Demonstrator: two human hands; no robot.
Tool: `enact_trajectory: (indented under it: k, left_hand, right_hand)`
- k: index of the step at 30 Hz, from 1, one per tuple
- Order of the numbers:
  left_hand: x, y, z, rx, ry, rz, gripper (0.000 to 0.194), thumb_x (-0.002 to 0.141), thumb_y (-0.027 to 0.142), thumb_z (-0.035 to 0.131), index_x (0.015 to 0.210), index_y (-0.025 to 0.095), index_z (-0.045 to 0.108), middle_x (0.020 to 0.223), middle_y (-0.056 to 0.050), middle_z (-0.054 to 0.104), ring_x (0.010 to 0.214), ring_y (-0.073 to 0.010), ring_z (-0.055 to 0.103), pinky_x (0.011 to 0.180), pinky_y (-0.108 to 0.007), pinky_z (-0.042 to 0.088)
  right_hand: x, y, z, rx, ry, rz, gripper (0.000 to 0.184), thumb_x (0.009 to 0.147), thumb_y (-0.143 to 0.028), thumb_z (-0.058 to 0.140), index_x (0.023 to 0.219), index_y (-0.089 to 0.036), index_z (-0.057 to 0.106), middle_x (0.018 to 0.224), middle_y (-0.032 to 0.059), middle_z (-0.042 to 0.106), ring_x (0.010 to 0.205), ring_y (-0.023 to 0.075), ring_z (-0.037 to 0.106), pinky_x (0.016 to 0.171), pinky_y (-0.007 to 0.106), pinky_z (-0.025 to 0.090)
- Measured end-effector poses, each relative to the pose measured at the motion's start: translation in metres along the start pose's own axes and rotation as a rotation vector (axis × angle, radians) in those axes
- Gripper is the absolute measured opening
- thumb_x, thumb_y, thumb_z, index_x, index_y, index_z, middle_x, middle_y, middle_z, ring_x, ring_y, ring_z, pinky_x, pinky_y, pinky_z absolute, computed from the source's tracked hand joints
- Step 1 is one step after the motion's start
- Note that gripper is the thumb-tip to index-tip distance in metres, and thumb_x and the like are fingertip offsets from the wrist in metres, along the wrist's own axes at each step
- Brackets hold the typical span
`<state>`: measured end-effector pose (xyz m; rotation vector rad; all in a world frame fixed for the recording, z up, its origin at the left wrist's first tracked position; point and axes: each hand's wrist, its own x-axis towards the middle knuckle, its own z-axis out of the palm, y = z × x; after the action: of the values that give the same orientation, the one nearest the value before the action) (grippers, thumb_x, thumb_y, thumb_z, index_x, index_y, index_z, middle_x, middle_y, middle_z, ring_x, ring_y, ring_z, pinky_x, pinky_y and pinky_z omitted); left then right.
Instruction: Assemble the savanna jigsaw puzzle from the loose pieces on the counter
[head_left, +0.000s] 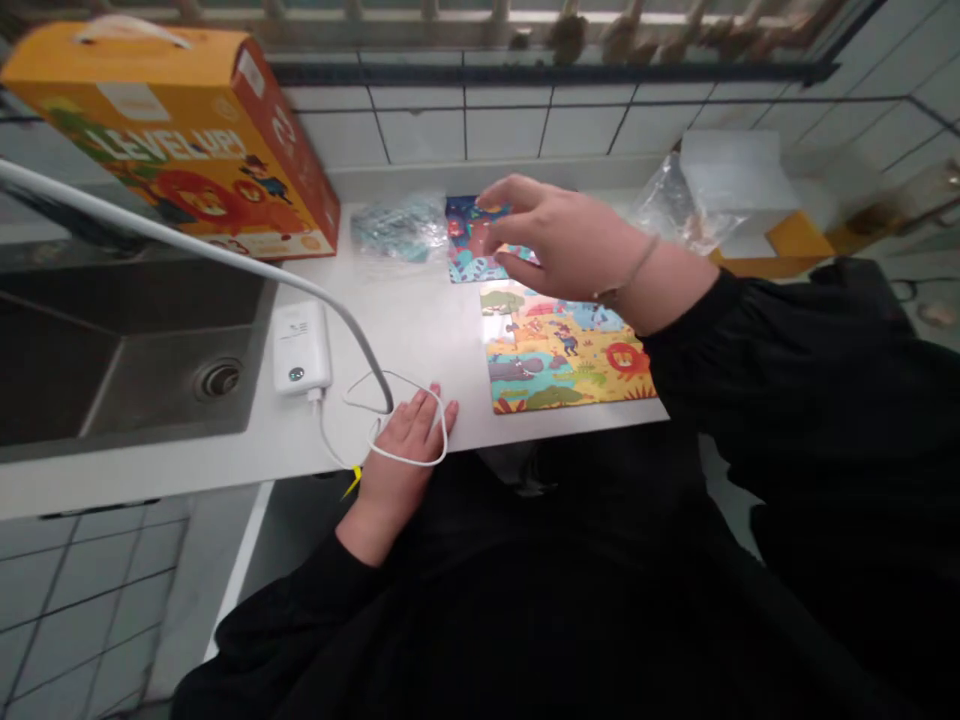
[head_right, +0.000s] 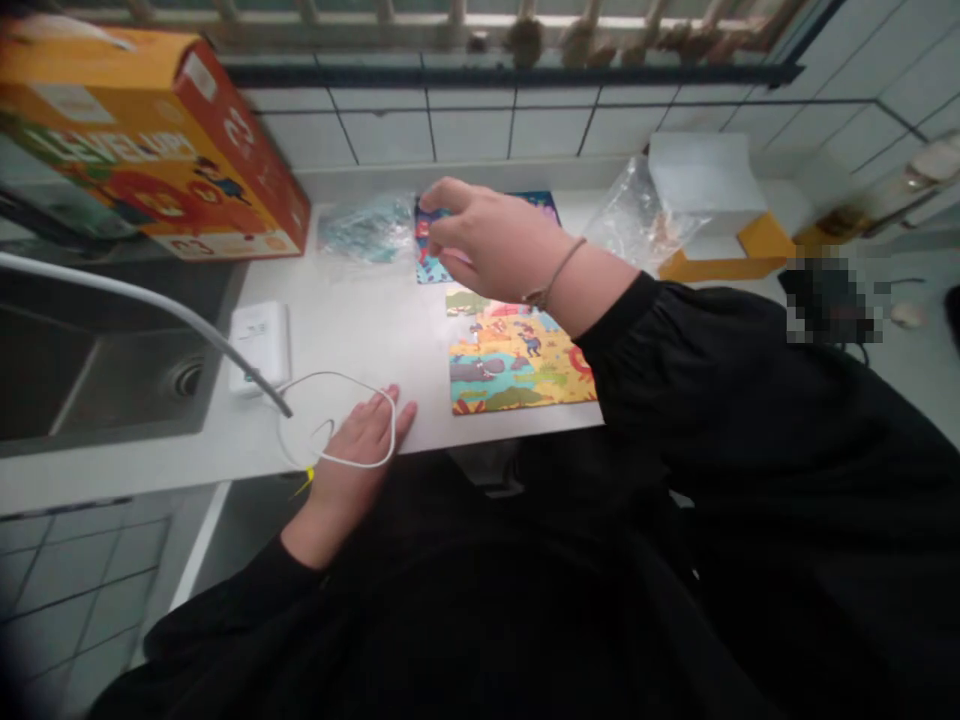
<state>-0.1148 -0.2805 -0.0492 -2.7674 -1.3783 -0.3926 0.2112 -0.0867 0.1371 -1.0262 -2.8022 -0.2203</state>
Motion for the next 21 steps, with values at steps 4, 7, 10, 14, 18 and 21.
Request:
enact_trajectory:
  k: [4,7,10,14,18,21]
  left_hand:
    - [0.004,-0.002,-0.001,0.050,0.004,0.051,0.071,0.109,0.003,0.045,0.177,0.023,0.040,0.181,-0.022,0.042,0.168,-0.0396,0.043,0.129,-0.064,0.049]
    - [0.008,-0.003,-0.003,0.059,-0.017,0.063,0.068,0.110,0.005,0.045,0.176,0.020,0.041,0.181,-0.024,0.040,0.169,-0.0407,0.040,0.130,-0.064,0.047]
    - [0.011,-0.001,-0.005,0.051,-0.036,0.058,0.066,0.110,0.007,0.044,0.175,0.017,0.045,0.181,-0.026,0.040,0.170,-0.0415,0.037,0.132,-0.065,0.044]
    - [0.015,0.004,-0.010,0.023,-0.062,0.015,0.072,0.107,0.007,0.045,0.178,0.017,0.039,0.180,-0.025,0.041,0.169,-0.0422,0.039,0.134,-0.065,0.042]
    - [0.020,0.012,-0.020,0.027,-0.101,-0.016,0.082,0.102,0.005,0.048,0.181,0.012,0.028,0.181,-0.025,0.040,0.168,-0.0420,0.041,0.137,-0.061,0.039]
    - [0.024,0.020,-0.027,0.060,-0.120,-0.023,0.078,0.104,0.013,0.051,0.177,-0.001,0.028,0.178,-0.030,0.042,0.166,-0.0469,0.043,0.135,-0.064,0.041]
  right_hand:
    - [-0.102,-0.042,-0.031,0.115,0.049,0.131,0.072,0.118,-0.045,0.020,0.135,-0.003,0.076,0.151,0.0106,0.064,0.140,0.0303,0.066,0.111,0.051,0.053]
    - [-0.175,-0.074,-0.036,0.198,0.179,0.241,0.044,0.118,-0.039,0.046,0.126,-0.013,0.080,0.130,0.0092,0.077,0.120,0.0258,0.075,0.102,0.044,0.061]
    - [-0.237,-0.109,-0.023,0.235,0.212,0.323,0.021,0.111,-0.027,0.064,0.125,-0.022,0.079,0.116,0.0084,0.081,0.104,0.0244,0.078,0.089,0.039,0.064]
    - [-0.297,-0.158,0.002,0.276,0.147,0.285,0.021,0.111,-0.019,0.062,0.127,-0.020,0.075,0.106,0.0089,0.082,0.091,0.0216,0.076,0.079,0.033,0.058]
    - [-0.359,-0.194,0.006,0.259,0.107,0.347,0.023,0.113,-0.018,0.057,0.129,-0.019,0.074,0.097,0.0067,0.081,0.082,0.0198,0.074,0.073,0.032,0.054]
    - [-0.421,-0.205,-0.006,0.174,0.097,0.549,0.023,0.114,-0.024,0.058,0.130,-0.021,0.074,0.093,0.0047,0.080,0.080,0.0197,0.074,0.073,0.033,0.052]
